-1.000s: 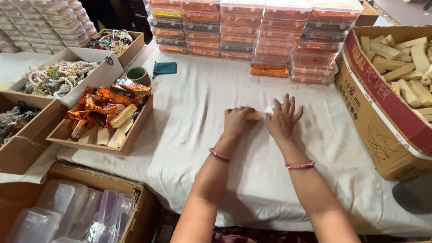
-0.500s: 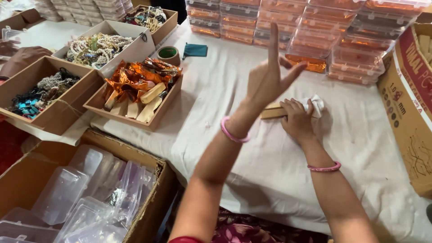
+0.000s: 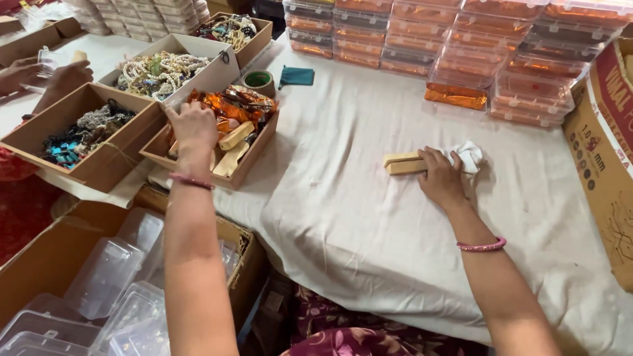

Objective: The person wraps a small wooden block in a white cloth, then places it into a clear plastic container. They then take another wooden block, wrap it in a white cloth, and finally wrap it in orange foil. The wrapped items are placed into a cardboard box.

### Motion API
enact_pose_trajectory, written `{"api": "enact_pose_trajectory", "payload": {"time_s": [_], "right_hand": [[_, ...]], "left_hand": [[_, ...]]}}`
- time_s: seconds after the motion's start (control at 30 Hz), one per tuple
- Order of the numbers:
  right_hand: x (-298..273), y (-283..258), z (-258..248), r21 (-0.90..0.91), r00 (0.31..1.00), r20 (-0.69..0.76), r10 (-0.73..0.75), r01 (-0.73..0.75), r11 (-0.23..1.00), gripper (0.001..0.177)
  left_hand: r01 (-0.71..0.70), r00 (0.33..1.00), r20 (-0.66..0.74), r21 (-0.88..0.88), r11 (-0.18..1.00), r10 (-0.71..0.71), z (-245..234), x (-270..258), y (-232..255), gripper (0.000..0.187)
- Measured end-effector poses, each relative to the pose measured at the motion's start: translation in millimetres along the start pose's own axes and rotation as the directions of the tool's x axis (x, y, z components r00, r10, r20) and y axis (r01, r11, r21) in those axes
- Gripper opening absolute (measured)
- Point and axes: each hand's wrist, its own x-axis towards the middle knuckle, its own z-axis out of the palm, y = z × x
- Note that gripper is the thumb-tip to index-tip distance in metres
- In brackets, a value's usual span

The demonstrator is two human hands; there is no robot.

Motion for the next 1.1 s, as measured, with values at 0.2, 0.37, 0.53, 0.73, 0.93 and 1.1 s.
{"api": "enact_pose_trajectory", "payload": {"time_s": [0.2, 0.37, 0.53, 0.73, 0.93, 1.1], "right_hand": [[-2, 3, 0, -0.004, 1.0, 0.002, -0.002, 0.002, 1.0, 0.05], [1, -6, -15, 0.048, 1.0, 0.018, -0.023, 0.022, 0.999, 0.055], [1, -16, -22, -0.003, 0.998, -0.001, -0.061, 0.061, 0.998, 0.062], [-1, -16, -18, -0.046, 0.998, 0.017, -0.062, 0.063, 0.997, 0.061], [0, -16, -17, -0.013, 0.998, 0.01, -0.069, 0.069, 0.998, 0.06], [0, -17, -18, 0.01, 0.998, 0.012, -0.065, 0.065, 0.998, 0.059]], "left_hand": [[-0.019, 0.976, -0.215, -0.183, 0.983, -0.021, 18, -11, -7, 0.016], [0.012, 0.999, -0.038, -0.164, 0.986, -0.018, 10, -21, -6, 0.017], [-0.022, 0.959, -0.279, -0.254, 0.967, -0.051, 7, -13, -6, 0.013], [-0.02, 0.991, -0.133, -0.295, 0.955, -0.021, -11, -22, 5, 0.022], [0.04, 0.995, -0.085, -0.148, 0.988, -0.053, 21, -19, 4, 0.015], [0.078, 0.953, -0.263, -0.262, 0.962, -0.149, 21, -14, -6, 0.017]]}}
